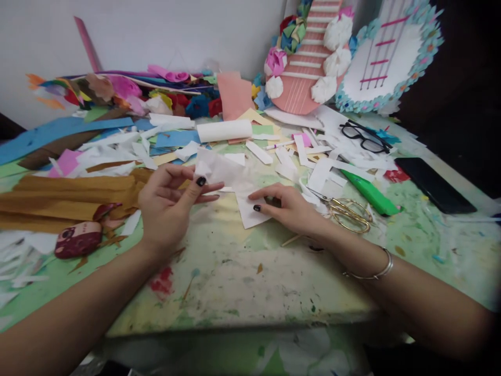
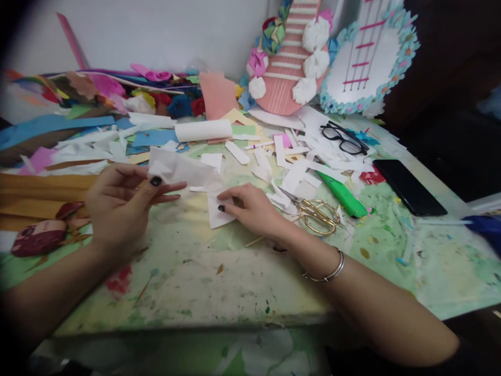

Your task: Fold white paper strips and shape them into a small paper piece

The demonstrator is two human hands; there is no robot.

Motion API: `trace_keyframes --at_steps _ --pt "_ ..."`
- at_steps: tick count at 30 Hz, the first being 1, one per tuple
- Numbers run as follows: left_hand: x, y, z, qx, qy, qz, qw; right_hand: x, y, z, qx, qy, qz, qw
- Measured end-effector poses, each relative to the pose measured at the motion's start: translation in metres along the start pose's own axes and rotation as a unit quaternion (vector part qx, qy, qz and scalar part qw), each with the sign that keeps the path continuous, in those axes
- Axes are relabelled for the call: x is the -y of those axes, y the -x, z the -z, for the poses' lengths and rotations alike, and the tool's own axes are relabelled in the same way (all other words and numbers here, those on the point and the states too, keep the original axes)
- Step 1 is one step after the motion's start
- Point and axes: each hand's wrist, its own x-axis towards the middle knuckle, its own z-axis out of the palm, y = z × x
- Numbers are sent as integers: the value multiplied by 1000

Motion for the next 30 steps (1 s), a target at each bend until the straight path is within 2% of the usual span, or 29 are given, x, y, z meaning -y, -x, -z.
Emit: trace_keyframes --at_steps 3,4,7,12,16,20,22,26,28,30 --pt "7 -15 10 -39 8 12 999 -3 -1 4 -24 -54 -34 998" --pt "9 -21 14 -64 7 9 998 -3 -1 5 -30 -62 -43 997" --pt "16 -37 27 -91 1 -1 996 -4 -1 8 -38 -66 -58 995" --pt "22 -46 39 -97 -60 -4 993 -2 1 12 -47 -51 -42 997" --pt "17 -40 33 -92 -81 -12 992 0 1 20 -90 -36 -36 995" --pt "8 -32 23 -73 -111 -64 989 -6 -1 34 -202 -35 -30 978" --pt "5 -29 21 -66 -115 -68 989 -13 -2 41 -241 -22 -46 969" --pt "4 -27 19 -52 -91 -60 993 -27 -3 47 -260 88 -82 958" --pt "3 -25 18 -48 -67 -63 995 -27 -3 46 -280 154 -62 945" --pt "2 -22 14 -37 -41 -60 997 -19 0 42 -289 171 -36 941"
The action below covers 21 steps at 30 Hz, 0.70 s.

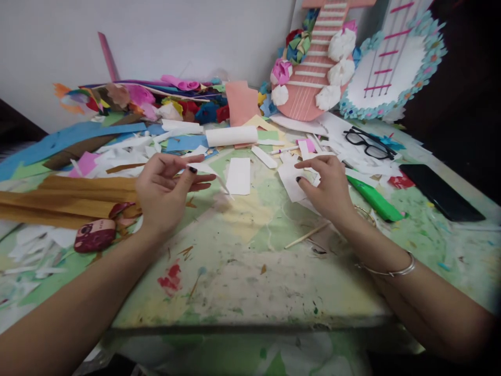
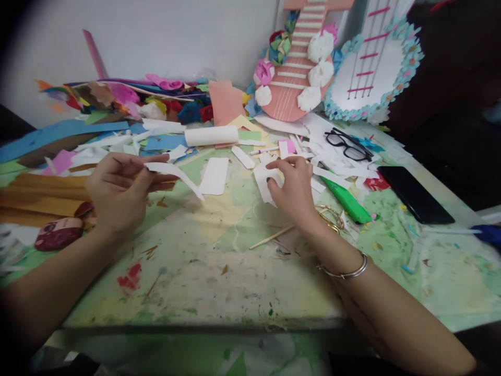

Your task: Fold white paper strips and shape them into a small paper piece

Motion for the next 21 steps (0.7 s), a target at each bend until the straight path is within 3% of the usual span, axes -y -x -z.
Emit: trace_keyframes --at_steps 2,3,5,6,8,9,11,15,18,21 --pt "-2 6 -5 21 19 10 1000 14 8 1 66 -80 3 995" --pt "-4 10 -8 34 24 15 999 22 13 2 152 -152 -3 977" --pt "-6 19 -14 61 19 20 998 36 24 0 319 -293 -4 901" --pt "-8 23 -15 73 12 17 997 41 29 -2 370 -342 3 864" --pt "-10 30 -17 113 -16 2 993 46 36 -9 405 -398 25 823" --pt "-10 33 -17 139 -47 -21 989 46 37 -13 398 -405 31 822" --pt "-11 37 -14 189 -147 -100 966 41 37 -20 358 -386 24 850" --pt "-6 39 -11 266 -327 -236 875 28 31 -24 266 -283 -19 921" --pt "0 40 -13 309 -367 -223 849 24 28 -19 246 -187 55 949" --pt "1 41 -14 312 -373 -191 853 25 29 -17 242 -113 159 951"
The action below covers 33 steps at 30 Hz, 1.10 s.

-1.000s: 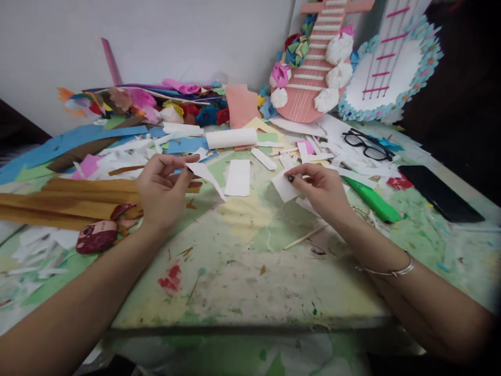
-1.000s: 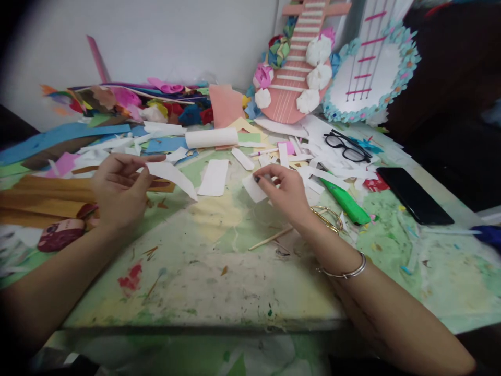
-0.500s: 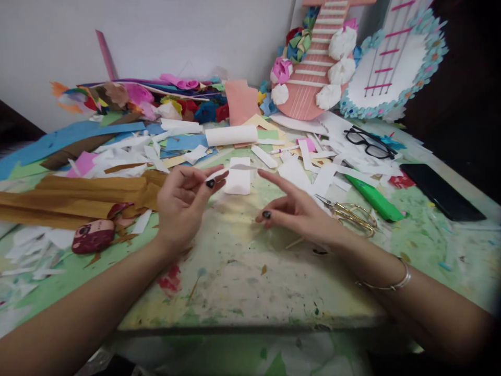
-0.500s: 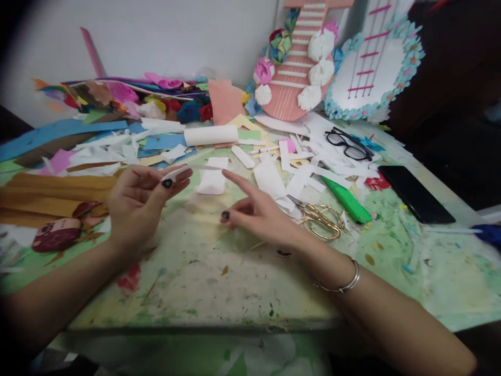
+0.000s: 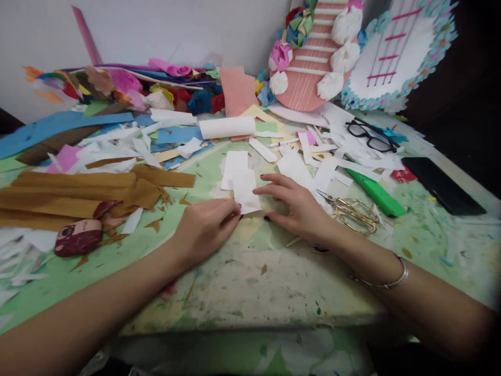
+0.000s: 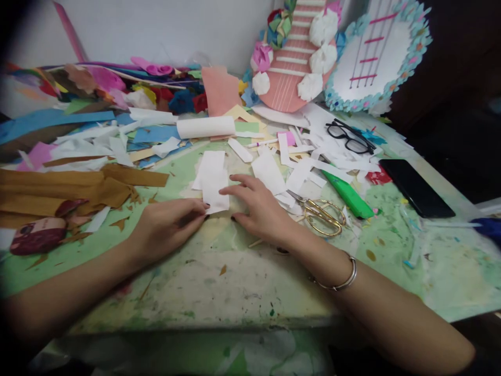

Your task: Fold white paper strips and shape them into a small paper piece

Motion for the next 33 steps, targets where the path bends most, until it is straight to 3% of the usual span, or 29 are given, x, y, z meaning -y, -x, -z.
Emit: trace_keyframes --at_steps 6,11,19,33 --pt "-4 -3 7 -28 58 -10 998 -1 2 -4 7 5 93 996" --pt "1 -4 13 28 128 -41 991 -2 2 -1 50 -3 122 991" --pt "5 -3 11 93 145 -22 985 -1 4 7 94 22 143 985" --pt "4 -5 11 95 151 -7 984 6 6 7 98 5 92 991"
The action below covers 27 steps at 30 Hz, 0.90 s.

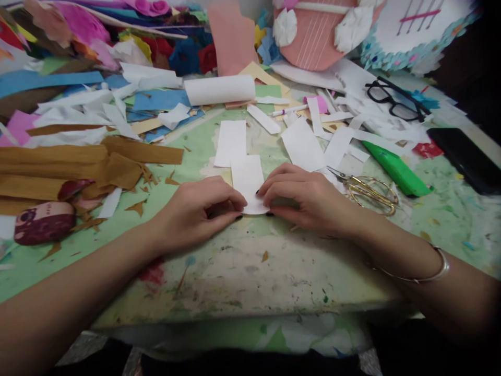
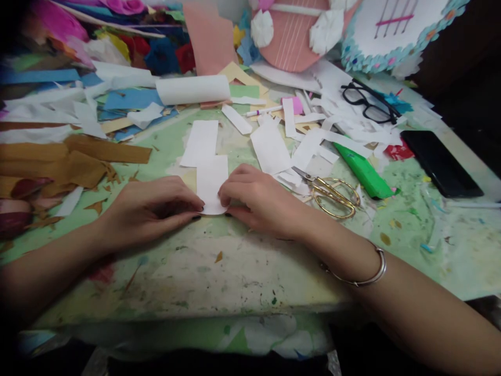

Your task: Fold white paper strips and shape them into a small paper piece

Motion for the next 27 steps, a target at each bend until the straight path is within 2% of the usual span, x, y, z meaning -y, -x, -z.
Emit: trace_keyframes --at_steps 6,10,14,17,23,27 --pt "1 0 0 -2 17 12 1000 1 -1 0 1 -14 2 1000" --pt "1 -1 0 -14 100 87 991 3 -1 1 -12 -28 -31 999" --pt "4 -4 1 -70 263 188 944 3 -1 1 -61 -48 -106 991" --pt "6 -6 2 -89 357 219 904 1 -1 0 -91 -97 -125 983" --pt "-1 -8 5 -50 500 267 823 0 -2 -4 -109 -127 -118 979" --pt "-4 -9 5 -46 532 273 800 3 -3 -3 -124 -144 -120 974"
